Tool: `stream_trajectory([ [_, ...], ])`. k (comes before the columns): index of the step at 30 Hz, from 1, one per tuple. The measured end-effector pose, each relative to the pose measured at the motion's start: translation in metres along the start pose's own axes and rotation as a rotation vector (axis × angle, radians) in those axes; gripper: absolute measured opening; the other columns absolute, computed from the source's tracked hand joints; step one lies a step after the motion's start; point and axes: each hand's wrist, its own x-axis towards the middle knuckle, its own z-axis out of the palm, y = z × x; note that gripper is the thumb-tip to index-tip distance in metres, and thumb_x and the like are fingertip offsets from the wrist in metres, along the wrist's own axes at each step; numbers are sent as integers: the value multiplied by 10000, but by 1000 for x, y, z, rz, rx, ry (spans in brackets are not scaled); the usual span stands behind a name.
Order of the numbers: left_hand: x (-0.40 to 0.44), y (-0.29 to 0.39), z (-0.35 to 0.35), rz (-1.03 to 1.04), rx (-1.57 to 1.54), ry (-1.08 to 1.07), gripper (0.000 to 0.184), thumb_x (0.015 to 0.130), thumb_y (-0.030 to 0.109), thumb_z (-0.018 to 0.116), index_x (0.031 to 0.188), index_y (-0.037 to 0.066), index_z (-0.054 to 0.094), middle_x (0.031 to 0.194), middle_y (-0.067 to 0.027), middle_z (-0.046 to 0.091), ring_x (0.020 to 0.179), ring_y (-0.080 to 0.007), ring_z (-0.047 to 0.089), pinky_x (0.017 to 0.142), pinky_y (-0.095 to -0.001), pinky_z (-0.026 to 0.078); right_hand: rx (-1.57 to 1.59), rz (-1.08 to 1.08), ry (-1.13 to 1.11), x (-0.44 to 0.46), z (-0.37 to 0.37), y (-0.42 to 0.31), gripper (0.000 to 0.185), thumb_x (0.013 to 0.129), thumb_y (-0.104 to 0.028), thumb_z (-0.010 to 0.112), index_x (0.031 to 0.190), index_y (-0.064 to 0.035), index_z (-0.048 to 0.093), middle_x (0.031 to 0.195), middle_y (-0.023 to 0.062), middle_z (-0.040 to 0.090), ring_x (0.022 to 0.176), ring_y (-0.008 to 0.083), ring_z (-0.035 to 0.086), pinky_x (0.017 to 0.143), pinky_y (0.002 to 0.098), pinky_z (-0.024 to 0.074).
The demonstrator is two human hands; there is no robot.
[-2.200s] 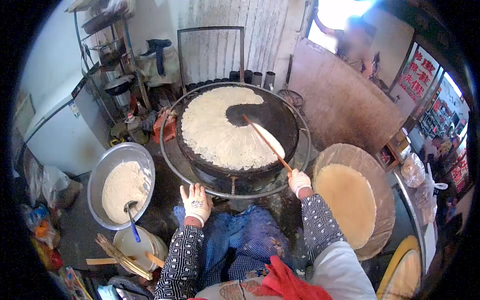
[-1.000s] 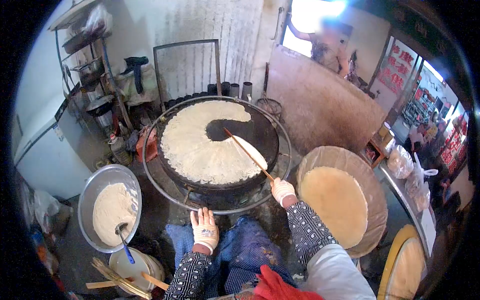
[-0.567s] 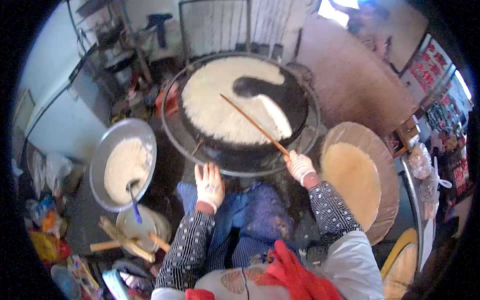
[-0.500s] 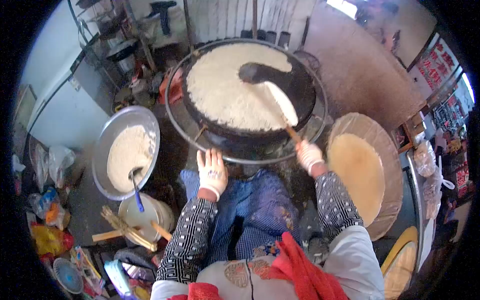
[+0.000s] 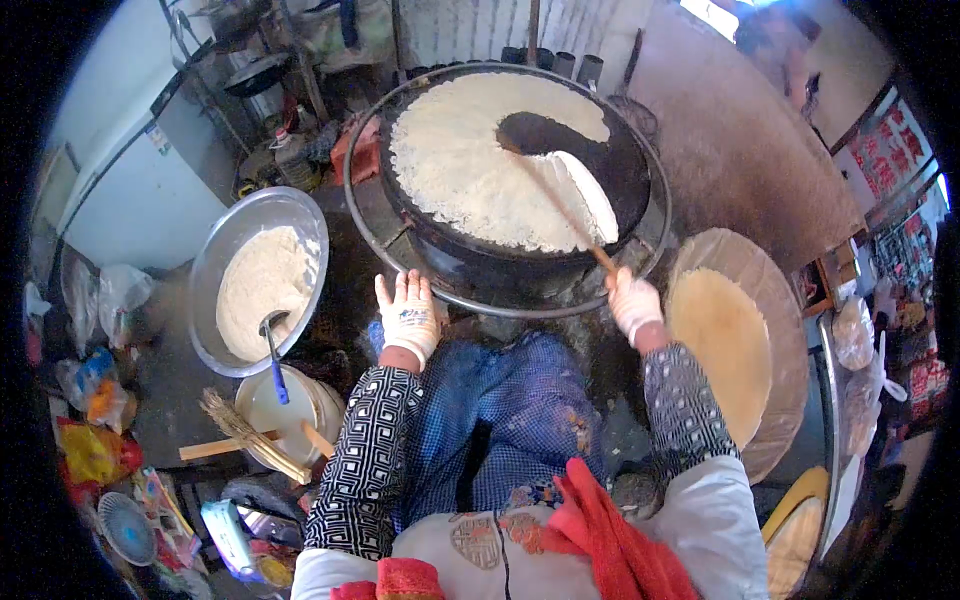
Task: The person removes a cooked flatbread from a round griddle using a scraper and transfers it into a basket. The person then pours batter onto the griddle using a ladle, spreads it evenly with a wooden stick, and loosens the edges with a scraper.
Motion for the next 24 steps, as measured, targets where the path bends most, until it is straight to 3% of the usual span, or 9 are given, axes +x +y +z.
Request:
stream_trajectory([
  [2, -2, -3, 8, -20, -17, 27, 529, 866, 278, 540, 1331, 29, 495, 1442, -141, 466, 1367, -316, 385, 1145, -628, 76, 81, -63, -34, -6, 28, 20, 268, 965, -318, 478, 966, -67, 571, 829, 234, 676, 801, 403, 664, 713, 524, 510],
  [4, -3, -9, 11, -51, -91, 48, 537, 844, 264, 583, 1334, 63, 496, 1460, -134, 440, 1377, -317, 361, 1134, -637, 100, 22, 162, 33, 12, 37, 41, 265, 962, -323, 481, 963, -73, 566, 803, 224, 674, 786, 392, 667, 701, 511, 518],
  [7, -4, -18, -8, -152, -196, 41, 613, 794, 273, 644, 1362, 107, 488, 1513, -153, 346, 1413, -340, 268, 1133, -621, 109, 338, 123, 106, 32, 59, 54, 270, 950, -337, 496, 894, -84, 573, 736, 183, 666, 693, 375, 663, 621, 503, 522],
  [9, -9, -14, -1, -106, -138, 158, 633, 783, 281, 654, 1368, 107, 485, 1514, -180, 325, 1403, -351, 277, 1129, -629, 114, -13, -36, 178, 5, 18, 14, 276, 951, -318, 487, 883, -60, 557, 712, 190, 662, 664, 370, 662, 607, 493, 522],
  [11, -17, 23, -26, -18, -165, 119, 564, 786, 281, 626, 1311, 105, 516, 1438, -146, 413, 1376, -342, 323, 1125, -643, 128, -53, -67, 126, 4, 40, 16, 318, 972, -332, 449, 914, -43, 566, 713, 191, 673, 699, 377, 674, 643, 491, 530],
  [14, -36, 70, -30, 201, -213, 84, 553, 836, 328, 569, 1303, 38, 508, 1343, -153, 508, 1340, -327, 385, 1129, -643, 115, 63, 118, 104, 20, 23, 13, 332, 973, -349, 455, 942, -39, 571, 805, 229, 677, 763, 395, 666, 700, 515, 519],
  [20, -42, 58, 14, 270, -119, 201, 595, 850, 289, 545, 1335, -47, 471, 1421, -227, 450, 1359, -395, 364, 1139, -658, 70, 63, -24, -152, -9, 19, 1, 399, 983, -381, 416, 1001, -16, 576, 843, 236, 683, 813, 413, 667, 735, 502, 519],
  [21, -43, 55, 18, 271, -106, 203, 594, 849, 289, 545, 1332, -49, 473, 1419, -227, 451, 1360, -396, 361, 1138, -660, 72, 247, 71, -88, 1, 44, 25, 393, 982, -374, 414, 1000, -17, 577, 826, 237, 683, 796, 410, 668, 730, 508, 517],
  [24, -39, 47, 12, 251, -84, 182, 591, 853, 293, 544, 1328, -51, 476, 1425, -219, 445, 1369, -386, 348, 1140, -658, 65, 90, 99, 27, 12, 11, 23, 361, 978, -344, 435, 994, -14, 582, 826, 233, 686, 793, 398, 672, 729, 511, 518],
])
